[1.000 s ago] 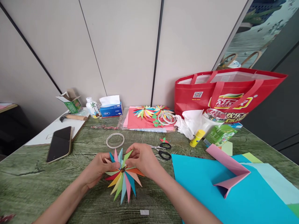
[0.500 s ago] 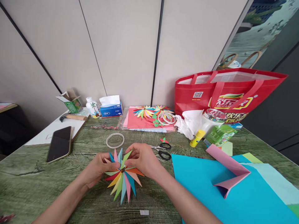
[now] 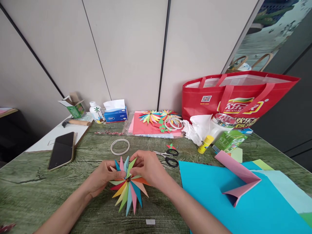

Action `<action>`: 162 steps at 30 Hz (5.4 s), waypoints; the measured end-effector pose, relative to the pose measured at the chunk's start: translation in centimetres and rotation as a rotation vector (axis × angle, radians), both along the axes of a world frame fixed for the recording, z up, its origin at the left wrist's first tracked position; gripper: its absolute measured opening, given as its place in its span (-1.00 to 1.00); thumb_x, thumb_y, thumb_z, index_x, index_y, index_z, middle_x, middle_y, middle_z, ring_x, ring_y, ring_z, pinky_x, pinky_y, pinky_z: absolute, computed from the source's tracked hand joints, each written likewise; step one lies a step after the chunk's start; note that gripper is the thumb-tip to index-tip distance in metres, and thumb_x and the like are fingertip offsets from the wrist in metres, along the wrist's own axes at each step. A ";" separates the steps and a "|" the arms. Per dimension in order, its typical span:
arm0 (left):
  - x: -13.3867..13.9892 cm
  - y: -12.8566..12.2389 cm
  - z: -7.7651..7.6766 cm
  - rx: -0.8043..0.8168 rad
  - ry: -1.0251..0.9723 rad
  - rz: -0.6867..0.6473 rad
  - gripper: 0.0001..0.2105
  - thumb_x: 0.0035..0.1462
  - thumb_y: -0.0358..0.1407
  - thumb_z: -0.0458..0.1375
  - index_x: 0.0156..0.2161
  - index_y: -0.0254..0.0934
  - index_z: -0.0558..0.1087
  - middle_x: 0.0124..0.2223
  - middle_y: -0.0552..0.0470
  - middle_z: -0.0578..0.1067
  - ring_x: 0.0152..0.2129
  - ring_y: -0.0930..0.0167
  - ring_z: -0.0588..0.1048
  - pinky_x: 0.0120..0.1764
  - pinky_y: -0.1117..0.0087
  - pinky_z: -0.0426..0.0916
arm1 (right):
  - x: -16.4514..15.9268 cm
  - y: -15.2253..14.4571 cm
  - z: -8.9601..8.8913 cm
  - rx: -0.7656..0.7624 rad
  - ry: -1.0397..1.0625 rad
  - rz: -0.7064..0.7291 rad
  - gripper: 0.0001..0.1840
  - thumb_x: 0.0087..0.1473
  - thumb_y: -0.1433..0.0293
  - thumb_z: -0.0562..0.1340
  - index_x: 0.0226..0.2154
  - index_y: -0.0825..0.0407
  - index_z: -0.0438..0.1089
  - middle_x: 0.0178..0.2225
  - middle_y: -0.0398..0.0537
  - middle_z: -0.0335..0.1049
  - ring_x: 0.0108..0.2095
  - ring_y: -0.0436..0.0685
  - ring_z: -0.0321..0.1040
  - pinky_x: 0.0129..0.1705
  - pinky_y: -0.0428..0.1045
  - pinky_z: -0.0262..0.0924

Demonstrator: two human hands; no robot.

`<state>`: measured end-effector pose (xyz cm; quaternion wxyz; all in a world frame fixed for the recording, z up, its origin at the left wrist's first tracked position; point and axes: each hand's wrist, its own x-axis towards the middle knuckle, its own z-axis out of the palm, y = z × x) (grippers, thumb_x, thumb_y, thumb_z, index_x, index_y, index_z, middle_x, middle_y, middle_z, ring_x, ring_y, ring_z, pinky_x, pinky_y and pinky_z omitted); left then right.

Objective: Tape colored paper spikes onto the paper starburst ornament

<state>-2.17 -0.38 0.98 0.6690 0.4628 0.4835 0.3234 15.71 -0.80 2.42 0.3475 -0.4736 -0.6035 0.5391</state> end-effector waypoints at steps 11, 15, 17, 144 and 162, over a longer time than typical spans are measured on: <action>-0.1 0.2 -0.2 0.007 0.000 -0.008 -0.78 -0.47 -0.32 0.40 -0.62 -0.38 0.50 -0.69 0.14 0.41 -0.72 0.59 0.22 -0.59 0.55 0.11 | 0.0 -0.1 -0.8 0.095 -0.090 -0.015 -0.75 -0.25 0.54 0.28 -0.41 0.03 0.31 -0.60 -0.22 0.34 -0.53 0.04 0.36 -0.46 -0.09 0.25; -0.2 0.1 -0.4 0.009 -0.003 -0.014 -0.78 -0.46 -0.31 0.39 -0.61 -0.38 0.51 -0.66 0.11 0.44 -0.70 0.57 0.25 -0.58 0.54 0.13 | -0.1 -0.1 -0.5 0.089 -0.104 -0.029 -0.71 -0.26 0.55 0.28 -0.39 0.02 0.29 -0.59 -0.22 0.34 -0.53 0.05 0.36 -0.47 -0.08 0.26; -0.2 0.1 -0.4 0.012 -0.003 -0.017 -0.78 -0.45 -0.31 0.39 -0.60 -0.38 0.51 -0.66 0.10 0.44 -0.70 0.56 0.26 -0.58 0.54 0.12 | -0.2 -0.2 -0.3 0.068 -0.083 -0.029 -0.70 -0.26 0.56 0.28 -0.37 0.02 0.28 -0.59 -0.22 0.36 -0.53 0.04 0.37 -0.47 -0.08 0.27; 0.4 -0.2 -0.7 -0.068 -0.146 0.026 -0.76 -0.43 -0.34 0.39 -0.52 -0.38 0.53 -0.51 -0.03 0.56 -0.55 0.40 0.46 -0.42 0.43 0.31 | -0.7 -0.7 -0.5 0.648 -0.687 0.099 -0.77 0.05 0.53 0.14 -0.54 0.07 0.44 -0.51 -0.08 0.42 -0.46 0.00 0.31 -0.42 -0.13 0.03; 0.2 0.0 -1.0 -0.069 -0.151 -0.012 -0.76 -0.40 -0.33 0.39 -0.50 -0.38 0.52 -0.52 -0.03 0.55 -0.56 0.41 0.45 -0.41 0.43 0.30 | -0.7 -0.7 -1.3 0.750 -0.912 0.174 -0.86 0.03 0.53 0.15 -0.51 0.08 0.35 -0.49 -0.08 0.36 -0.45 0.04 0.24 -0.45 -0.06 -0.09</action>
